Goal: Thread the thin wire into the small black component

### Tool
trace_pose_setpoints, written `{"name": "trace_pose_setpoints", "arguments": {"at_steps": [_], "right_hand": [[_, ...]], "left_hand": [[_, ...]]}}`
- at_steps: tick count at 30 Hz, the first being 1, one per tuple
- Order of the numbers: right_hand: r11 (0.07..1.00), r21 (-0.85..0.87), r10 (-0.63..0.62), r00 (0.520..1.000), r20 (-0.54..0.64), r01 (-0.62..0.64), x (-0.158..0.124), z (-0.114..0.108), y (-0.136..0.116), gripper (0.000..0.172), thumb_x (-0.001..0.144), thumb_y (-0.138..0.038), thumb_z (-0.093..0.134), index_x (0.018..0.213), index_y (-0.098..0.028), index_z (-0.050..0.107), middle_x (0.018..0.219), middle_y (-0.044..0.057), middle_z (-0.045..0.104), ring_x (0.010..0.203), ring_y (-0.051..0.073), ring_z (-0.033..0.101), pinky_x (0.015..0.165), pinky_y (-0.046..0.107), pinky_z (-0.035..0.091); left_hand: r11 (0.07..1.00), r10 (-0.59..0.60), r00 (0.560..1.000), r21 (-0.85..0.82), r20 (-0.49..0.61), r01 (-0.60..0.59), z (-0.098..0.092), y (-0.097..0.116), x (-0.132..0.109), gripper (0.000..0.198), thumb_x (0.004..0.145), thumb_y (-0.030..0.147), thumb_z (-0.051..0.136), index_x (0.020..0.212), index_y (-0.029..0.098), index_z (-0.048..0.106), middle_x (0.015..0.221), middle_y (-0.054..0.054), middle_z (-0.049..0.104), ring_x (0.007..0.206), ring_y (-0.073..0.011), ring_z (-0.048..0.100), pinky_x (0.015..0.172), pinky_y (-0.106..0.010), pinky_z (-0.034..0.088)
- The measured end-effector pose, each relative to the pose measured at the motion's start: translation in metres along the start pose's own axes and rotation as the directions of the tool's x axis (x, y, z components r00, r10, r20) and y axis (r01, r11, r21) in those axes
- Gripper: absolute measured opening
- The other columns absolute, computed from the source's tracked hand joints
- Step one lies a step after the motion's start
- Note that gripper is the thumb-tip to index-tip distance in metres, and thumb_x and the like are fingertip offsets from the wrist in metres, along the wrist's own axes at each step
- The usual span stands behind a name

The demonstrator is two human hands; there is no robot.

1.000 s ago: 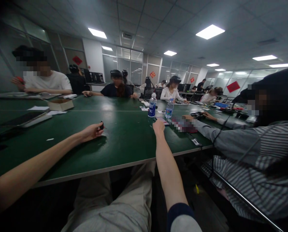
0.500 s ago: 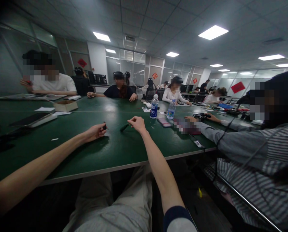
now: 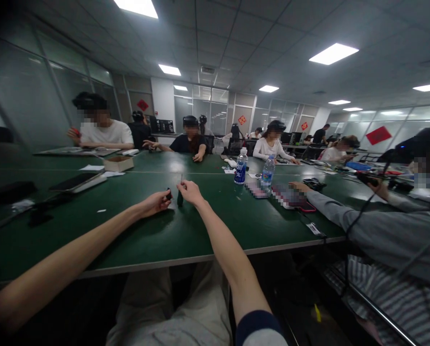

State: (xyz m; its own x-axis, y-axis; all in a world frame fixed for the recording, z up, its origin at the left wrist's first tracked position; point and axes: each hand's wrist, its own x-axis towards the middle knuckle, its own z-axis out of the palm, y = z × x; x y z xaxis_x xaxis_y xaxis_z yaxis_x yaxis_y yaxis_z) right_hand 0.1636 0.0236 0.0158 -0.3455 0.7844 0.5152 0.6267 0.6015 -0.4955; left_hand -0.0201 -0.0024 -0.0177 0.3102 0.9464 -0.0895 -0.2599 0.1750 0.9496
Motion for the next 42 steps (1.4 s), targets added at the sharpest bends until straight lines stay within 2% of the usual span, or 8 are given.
{"name": "trace_pose_setpoints", "arguments": {"at_steps": [4,7,15,18,21,28,34,42], "right_hand": [[1.0,-0.013,-0.026,0.994,0.109,0.028,-0.014,0.011,-0.002,0.031,0.088,-0.045,0.048,0.106,-0.021,0.054,0.096,0.002,0.064,0.085,0.013,0.058,0.074,0.021,0.042],[1.0,0.004,-0.016,0.982,0.186,0.015,-0.022,0.01,-0.002,0.03,0.091,-0.04,0.045,0.116,-0.023,0.047,0.096,0.001,0.065,0.086,0.014,0.06,0.077,0.022,0.042],[0.987,-0.155,-0.012,0.973,0.23,0.049,-0.034,-0.003,-0.001,0.038,0.094,-0.03,0.041,0.132,-0.027,0.038,0.112,0.006,0.063,0.099,0.019,0.06,0.082,0.025,0.042],[0.978,-0.205,0.019,0.971,0.238,0.031,-0.038,-0.008,-0.004,0.036,0.094,-0.032,0.04,0.131,-0.03,0.041,0.111,0.004,0.063,0.098,0.019,0.06,0.081,0.026,0.042],[0.968,-0.25,0.059,0.972,0.229,0.001,-0.041,-0.011,-0.008,0.034,0.094,-0.043,0.037,0.124,-0.032,0.049,0.106,0.003,0.065,0.094,0.02,0.061,0.079,0.027,0.042],[0.952,-0.306,0.064,0.976,0.207,0.003,-0.041,-0.015,-0.009,0.046,0.089,-0.061,0.032,0.105,-0.031,0.063,0.099,0.005,0.067,0.091,0.023,0.061,0.076,0.03,0.042],[0.955,-0.296,0.08,0.973,0.217,-0.012,-0.04,-0.017,-0.008,0.052,0.085,-0.067,0.036,0.099,-0.029,0.068,0.1,0.005,0.067,0.095,0.023,0.059,0.078,0.029,0.041],[0.952,-0.305,0.082,0.973,0.218,-0.012,-0.042,-0.018,-0.008,0.055,0.083,-0.069,0.036,0.097,-0.027,0.069,0.096,0.006,0.068,0.091,0.023,0.059,0.076,0.027,0.041]], "left_hand": [[1.0,0.007,1.0,-0.015,-0.009,-0.007,-0.002,-0.001,0.001,0.026,0.08,0.038,0.058,0.071,0.014,0.054,0.052,0.001,0.045,0.039,-0.0058,0.038,0.038,-0.017,0.028],[0.999,0.002,1.0,-0.045,-0.014,-0.003,-0.003,-0.001,-0.001,0.026,0.08,0.037,0.059,0.07,0.014,0.052,0.053,0.001,0.045,0.04,-0.006,0.039,0.038,-0.017,0.028],[0.998,-0.026,0.999,-0.065,0.037,0.028,0.002,0.005,-0.012,0.028,0.083,0.038,0.055,0.07,0.014,0.054,0.053,0.001,0.045,0.041,-0.0072,0.04,0.04,-0.019,0.03],[0.995,-0.042,0.999,-0.086,0.031,0.044,0.004,0.007,-0.016,0.026,0.084,0.037,0.053,0.072,0.014,0.055,0.052,0.001,0.044,0.041,-0.0079,0.04,0.04,-0.02,0.03],[0.994,-0.049,0.998,-0.096,0.043,0.053,0.005,0.009,-0.017,0.026,0.085,0.036,0.051,0.073,0.014,0.055,0.052,0.0,0.044,0.041,-0.0085,0.041,0.04,-0.02,0.03],[0.995,-0.038,0.996,-0.094,0.075,0.045,-0.001,0.007,-0.013,0.026,0.085,0.037,0.048,0.073,0.015,0.055,0.052,-0.001,0.045,0.04,-0.0087,0.039,0.039,-0.021,0.029],[0.994,-0.035,0.996,-0.104,0.083,0.044,-0.004,0.005,-0.008,0.027,0.084,0.037,0.047,0.072,0.014,0.054,0.051,-0.001,0.044,0.039,-0.0093,0.037,0.038,-0.021,0.027],[0.993,-0.019,0.996,-0.117,0.084,0.029,-0.002,0.007,-0.011,0.024,0.084,0.035,0.046,0.075,0.015,0.054,0.05,-0.001,0.043,0.039,-0.0098,0.038,0.037,-0.021,0.027]]}}
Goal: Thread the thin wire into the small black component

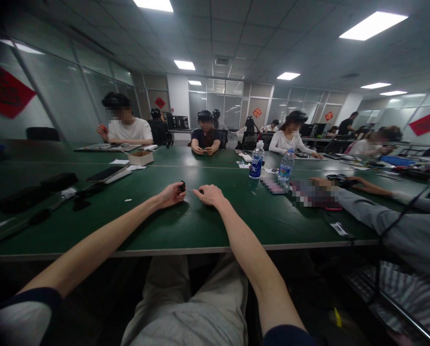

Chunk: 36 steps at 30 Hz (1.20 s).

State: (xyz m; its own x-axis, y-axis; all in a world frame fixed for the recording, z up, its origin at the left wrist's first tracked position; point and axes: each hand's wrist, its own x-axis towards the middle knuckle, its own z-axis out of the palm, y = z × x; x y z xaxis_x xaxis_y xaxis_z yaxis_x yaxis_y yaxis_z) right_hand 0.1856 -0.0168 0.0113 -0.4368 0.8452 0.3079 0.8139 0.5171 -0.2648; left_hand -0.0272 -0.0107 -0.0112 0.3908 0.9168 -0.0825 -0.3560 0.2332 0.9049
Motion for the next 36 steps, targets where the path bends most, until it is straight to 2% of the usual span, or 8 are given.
{"name": "trace_pose_setpoints", "arguments": {"at_steps": [8,14,21,25,30,34,36], "right_hand": [[0.993,-0.12,-0.009,0.997,0.075,0.017,-0.004,-0.004,-0.002,0.063,0.087,-0.068,0.024,0.104,-0.025,0.066,0.102,0.008,0.066,0.094,0.023,0.059,0.077,0.029,0.042],[0.978,-0.206,-0.026,0.998,0.06,0.037,-0.008,-0.003,-0.009,0.055,0.089,-0.064,0.028,0.112,-0.026,0.06,0.101,0.009,0.065,0.093,0.024,0.059,0.078,0.032,0.041],[0.963,-0.228,-0.133,0.989,0.059,0.143,-0.013,-0.005,-0.016,0.043,0.092,-0.055,0.031,0.114,-0.028,0.057,0.104,0.007,0.064,0.096,0.023,0.058,0.078,0.032,0.04],[0.957,-0.201,-0.197,0.978,0.07,0.208,-0.013,-0.008,-0.017,0.038,0.092,-0.051,0.037,0.114,-0.028,0.058,0.106,0.008,0.064,0.097,0.024,0.057,0.078,0.032,0.04],[0.971,-0.121,-0.201,0.978,0.062,0.207,-0.013,-0.003,-0.018,0.037,0.09,-0.048,0.043,0.116,-0.027,0.058,0.104,0.007,0.065,0.095,0.023,0.059,0.078,0.03,0.04],[0.983,0.016,-0.184,0.981,0.055,0.184,-0.009,0.005,-0.016,0.031,0.089,-0.042,0.047,0.111,-0.026,0.062,0.102,0.005,0.066,0.093,0.02,0.06,0.076,0.026,0.04],[0.976,0.124,-0.187,0.98,0.073,0.177,-0.006,0.006,-0.015,0.029,0.089,-0.041,0.049,0.104,-0.022,0.064,0.094,0.005,0.067,0.088,0.018,0.06,0.073,0.024,0.041]], "left_hand": [[0.999,-0.009,0.999,0.039,0.036,0.008,-0.005,-0.003,0.001,0.027,0.087,0.038,0.047,0.075,0.014,0.051,0.052,0.001,0.044,0.04,-0.0082,0.038,0.037,-0.018,0.027],[0.998,0.009,0.999,0.06,0.047,-0.011,-0.006,-0.005,0.001,0.029,0.086,0.041,0.048,0.076,0.014,0.051,0.053,0.001,0.044,0.04,-0.0069,0.037,0.038,-0.017,0.026],[0.998,0.028,0.998,0.062,0.05,-0.031,-0.007,-0.005,0.001,0.03,0.086,0.041,0.048,0.075,0.014,0.05,0.051,0.003,0.041,0.039,-0.0067,0.035,0.038,-0.017,0.025],[0.999,0.022,0.999,0.043,0.05,-0.025,-0.009,-0.004,0.002,0.03,0.086,0.041,0.049,0.075,0.013,0.051,0.049,0.004,0.037,0.038,-0.0066,0.033,0.038,-0.018,0.025],[0.998,0.043,0.997,0.046,0.062,-0.045,-0.011,-0.004,0.002,0.029,0.086,0.041,0.049,0.088,0.012,0.055,0.047,0.006,0.034,0.037,-0.0066,0.031,0.038,-0.018,0.023],[0.995,0.069,0.996,0.065,0.047,-0.072,-0.01,-0.006,0.003,0.031,0.085,0.042,0.049,0.092,0.012,0.055,0.046,0.007,0.033,0.036,-0.0064,0.03,0.038,-0.018,0.022],[0.993,0.082,0.996,0.076,0.043,-0.086,-0.01,-0.007,0.004,0.032,0.085,0.043,0.049,0.091,0.013,0.054,0.046,0.007,0.033,0.036,-0.0062,0.029,0.038,-0.018,0.021]]}}
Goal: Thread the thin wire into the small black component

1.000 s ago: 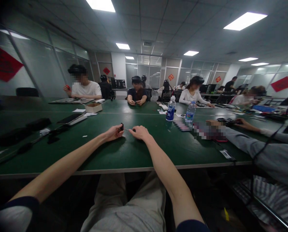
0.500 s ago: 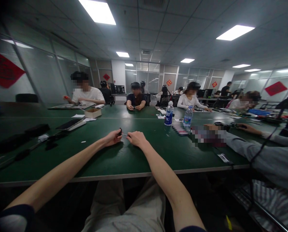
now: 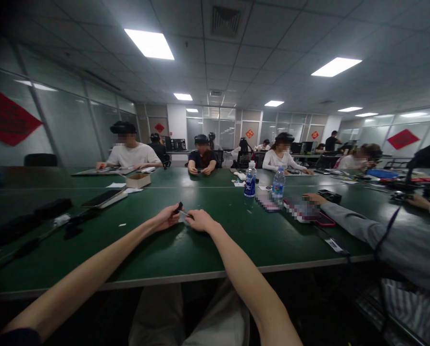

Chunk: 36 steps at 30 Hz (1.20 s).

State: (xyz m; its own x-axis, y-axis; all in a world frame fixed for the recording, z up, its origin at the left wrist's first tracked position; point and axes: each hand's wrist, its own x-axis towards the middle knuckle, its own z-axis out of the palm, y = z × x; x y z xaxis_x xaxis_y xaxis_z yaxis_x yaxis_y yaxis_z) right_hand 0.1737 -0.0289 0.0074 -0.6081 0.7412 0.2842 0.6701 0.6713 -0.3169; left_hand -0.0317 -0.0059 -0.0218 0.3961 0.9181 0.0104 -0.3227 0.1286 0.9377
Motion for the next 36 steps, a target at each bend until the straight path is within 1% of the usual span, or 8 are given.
{"name": "trace_pose_setpoints", "arguments": {"at_steps": [4,8,11,14,18,23,30,36], "right_hand": [[0.948,0.309,0.036,0.99,0.136,-0.077,0.0,-0.002,0.003,0.031,0.09,-0.043,0.046,0.096,-0.018,0.063,0.069,0.001,0.063,0.059,0.011,0.056,0.052,0.018,0.04],[0.78,0.571,0.098,0.951,0.293,-0.256,-0.005,-0.006,0.001,0.029,0.088,-0.044,0.05,0.101,-0.018,0.057,0.065,-0.003,0.056,0.041,0.005,0.043,0.036,0.014,0.031],[0.687,0.653,0.086,0.928,0.362,-0.319,-0.008,-0.01,-0.002,0.028,0.088,-0.043,0.051,0.1,-0.019,0.056,0.063,-0.004,0.052,0.038,0.003,0.039,0.032,0.012,0.028],[0.657,0.668,0.073,0.911,0.405,-0.35,-0.01,-0.013,-0.004,0.027,0.088,-0.043,0.051,0.1,-0.019,0.056,0.062,-0.005,0.05,0.038,0.002,0.039,0.032,0.011,0.028],[0.672,0.668,0.058,0.922,0.383,-0.32,-0.01,-0.012,-0.004,0.028,0.087,-0.043,0.052,0.1,-0.019,0.058,0.062,-0.005,0.05,0.038,0.003,0.04,0.031,0.012,0.029],[0.732,0.628,0.122,0.959,0.257,-0.262,-0.007,-0.006,-0.002,0.028,0.086,-0.042,0.054,0.098,-0.017,0.06,0.063,-0.004,0.052,0.04,0.003,0.042,0.032,0.011,0.027],[0.685,0.697,0.12,0.977,0.177,-0.21,-0.003,0.005,0.004,0.026,0.087,-0.039,0.052,0.096,-0.016,0.06,0.065,-0.003,0.053,0.039,0.003,0.039,0.031,0.012,0.027],[0.697,0.688,0.146,0.979,0.141,-0.202,-0.002,0.007,0.004,0.025,0.086,-0.04,0.053,0.093,-0.016,0.059,0.062,-0.004,0.052,0.04,0.004,0.041,0.032,0.012,0.029]], "left_hand": [[0.999,0.016,1.0,0.028,-0.003,-0.016,0.002,-0.001,-0.001,0.032,0.084,0.045,0.051,0.089,0.014,0.052,0.047,0.007,0.033,0.036,-0.0055,0.028,0.039,-0.018,0.02],[0.999,0.009,1.0,0.048,-0.002,-0.009,0.004,0.0,-0.002,0.034,0.083,0.047,0.052,0.088,0.014,0.051,0.048,0.007,0.033,0.036,-0.0053,0.028,0.039,-0.017,0.02],[0.998,0.011,1.0,0.062,0.015,-0.012,0.006,0.0,-0.003,0.034,0.082,0.047,0.053,0.087,0.014,0.05,0.05,0.006,0.036,0.037,-0.005,0.029,0.039,-0.017,0.02],[0.997,0.018,1.0,0.073,0.016,-0.019,0.007,0.001,-0.005,0.035,0.082,0.048,0.054,0.087,0.014,0.05,0.051,0.006,0.038,0.038,-0.0048,0.03,0.039,-0.017,0.02],[0.996,0.024,1.0,0.084,-0.004,-0.023,0.009,0.002,-0.006,0.033,0.081,0.047,0.055,0.086,0.014,0.05,0.051,0.006,0.039,0.038,-0.005,0.032,0.039,-0.017,0.02],[0.996,0.04,0.998,0.078,-0.044,-0.036,0.011,0.002,-0.004,0.031,0.082,0.046,0.053,0.083,0.015,0.048,0.048,0.007,0.037,0.035,-0.0048,0.03,0.037,-0.016,0.019],[0.993,0.064,0.997,0.106,-0.043,-0.059,0.008,-0.002,0.001,0.034,0.082,0.049,0.052,0.075,0.016,0.045,0.049,0.006,0.038,0.036,-0.0041,0.028,0.036,-0.016,0.017],[0.989,0.084,0.994,0.127,-0.07,-0.075,0.008,-0.004,0.002,0.034,0.081,0.05,0.052,0.076,0.017,0.044,0.051,0.005,0.042,0.038,-0.0045,0.031,0.038,-0.015,0.02]]}}
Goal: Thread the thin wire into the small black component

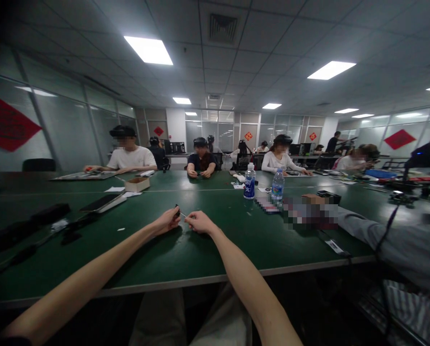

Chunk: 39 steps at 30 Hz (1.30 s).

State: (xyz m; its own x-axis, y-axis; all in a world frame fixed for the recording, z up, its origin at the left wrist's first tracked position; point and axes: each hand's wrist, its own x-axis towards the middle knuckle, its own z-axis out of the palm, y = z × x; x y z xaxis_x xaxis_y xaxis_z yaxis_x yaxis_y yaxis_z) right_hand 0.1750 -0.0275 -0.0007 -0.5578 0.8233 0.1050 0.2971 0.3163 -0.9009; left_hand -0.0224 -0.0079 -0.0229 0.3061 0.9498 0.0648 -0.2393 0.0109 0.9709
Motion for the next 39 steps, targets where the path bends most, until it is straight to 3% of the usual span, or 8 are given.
{"name": "trace_pose_setpoints", "arguments": {"at_steps": [7,11,13,15,19,22,30,39], "right_hand": [[0.998,-0.064,0.0,0.999,-0.034,-0.002,0.004,0.003,0.003,0.027,0.087,-0.042,0.051,0.095,-0.017,0.059,0.064,-0.002,0.053,0.043,0.006,0.044,0.035,0.014,0.032],[0.985,-0.157,0.01,0.943,-0.331,-0.066,0.012,-0.007,0.009,0.034,0.094,-0.043,0.035,0.103,-0.018,0.056,0.075,0.002,0.058,0.05,0.007,0.05,0.042,0.016,0.038],[0.973,-0.194,0.038,0.914,-0.403,-0.126,0.012,-0.017,0.013,0.037,0.096,-0.043,0.029,0.107,-0.018,0.055,0.08,0.004,0.06,0.053,0.009,0.053,0.046,0.018,0.041],[0.961,-0.23,0.047,0.913,-0.404,-0.151,0.01,-0.027,0.015,0.036,0.095,-0.042,0.032,0.105,-0.017,0.057,0.082,0.005,0.062,0.058,0.011,0.055,0.051,0.021,0.043],[0.828,-0.555,-0.145,0.924,-0.354,-0.083,0.001,-0.034,0.015,0.031,0.093,-0.04,0.04,0.099,-0.019,0.061,0.095,0.006,0.064,0.084,0.015,0.058,0.073,0.024,0.042],[0.738,-0.673,-0.204,0.936,-0.288,-0.046,-0.002,-0.029,0.01,0.031,0.093,-0.042,0.04,0.1,-0.02,0.062,0.097,0.006,0.065,0.089,0.016,0.058,0.078,0.024,0.039],[0.713,-0.699,-0.24,0.956,-0.169,0.056,-0.006,-0.015,-0.004,0.035,0.09,-0.047,0.044,0.103,-0.023,0.065,0.1,0.004,0.067,0.092,0.017,0.059,0.079,0.023,0.039],[0.711,-0.695,-0.219,0.973,-0.074,0.107,-0.01,-0.011,-0.012,0.036,0.088,-0.05,0.045,0.099,-0.024,0.068,0.098,0.003,0.068,0.089,0.017,0.06,0.076,0.023,0.04]], "left_hand": [[0.998,0.02,0.996,0.056,-0.082,-0.015,0.008,0.005,-0.004,0.032,0.081,0.049,0.052,0.075,0.018,0.043,0.051,0.006,0.042,0.037,-0.0047,0.031,0.038,-0.015,0.02],[0.979,0.006,1.0,0.202,-0.018,-0.002,0.022,0.0,-0.007,0.03,0.08,0.046,0.054,0.079,0.018,0.046,0.053,0.003,0.049,0.038,-0.0061,0.035,0.037,-0.016,0.02],[0.976,0.003,1.0,0.219,0.017,-0.007,0.029,-0.003,-0.01,0.03,0.08,0.047,0.054,0.081,0.018,0.047,0.054,0.001,0.052,0.038,-0.0068,0.038,0.037,-0.017,0.023],[0.98,-0.004,1.0,0.198,0.007,0.002,0.033,-0.004,-0.012,0.031,0.08,0.049,0.053,0.082,0.018,0.048,0.055,0.001,0.052,0.038,-0.0068,0.037,0.037,-0.017,0.024],[0.995,-0.03,0.999,0.099,-0.013,0.031,0.03,-0.001,-0.013,0.031,0.081,0.049,0.05,0.082,0.018,0.048,0.052,0.002,0.048,0.038,-0.0066,0.033,0.038,-0.017,0.026],[0.999,-0.047,0.998,0.01,-0.04,0.047,0.025,0.002,-0.013,0.028,0.082,0.045,0.051,0.081,0.017,0.049,0.052,0.002,0.047,0.038,-0.0066,0.034,0.039,-0.017,0.026],[0.992,-0.054,0.993,-0.118,-0.103,0.042,0.022,0.003,-0.011,0.031,0.081,0.048,0.051,0.079,0.017,0.051,0.051,0.004,0.044,0.038,-0.0068,0.037,0.038,-0.017,0.026],[0.992,-0.045,0.993,-0.125,-0.113,0.031,0.019,0.001,-0.009,0.032,0.081,0.048,0.052,0.078,0.017,0.05,0.049,0.004,0.042,0.037,-0.0068,0.038,0.037,-0.017,0.025]]}}
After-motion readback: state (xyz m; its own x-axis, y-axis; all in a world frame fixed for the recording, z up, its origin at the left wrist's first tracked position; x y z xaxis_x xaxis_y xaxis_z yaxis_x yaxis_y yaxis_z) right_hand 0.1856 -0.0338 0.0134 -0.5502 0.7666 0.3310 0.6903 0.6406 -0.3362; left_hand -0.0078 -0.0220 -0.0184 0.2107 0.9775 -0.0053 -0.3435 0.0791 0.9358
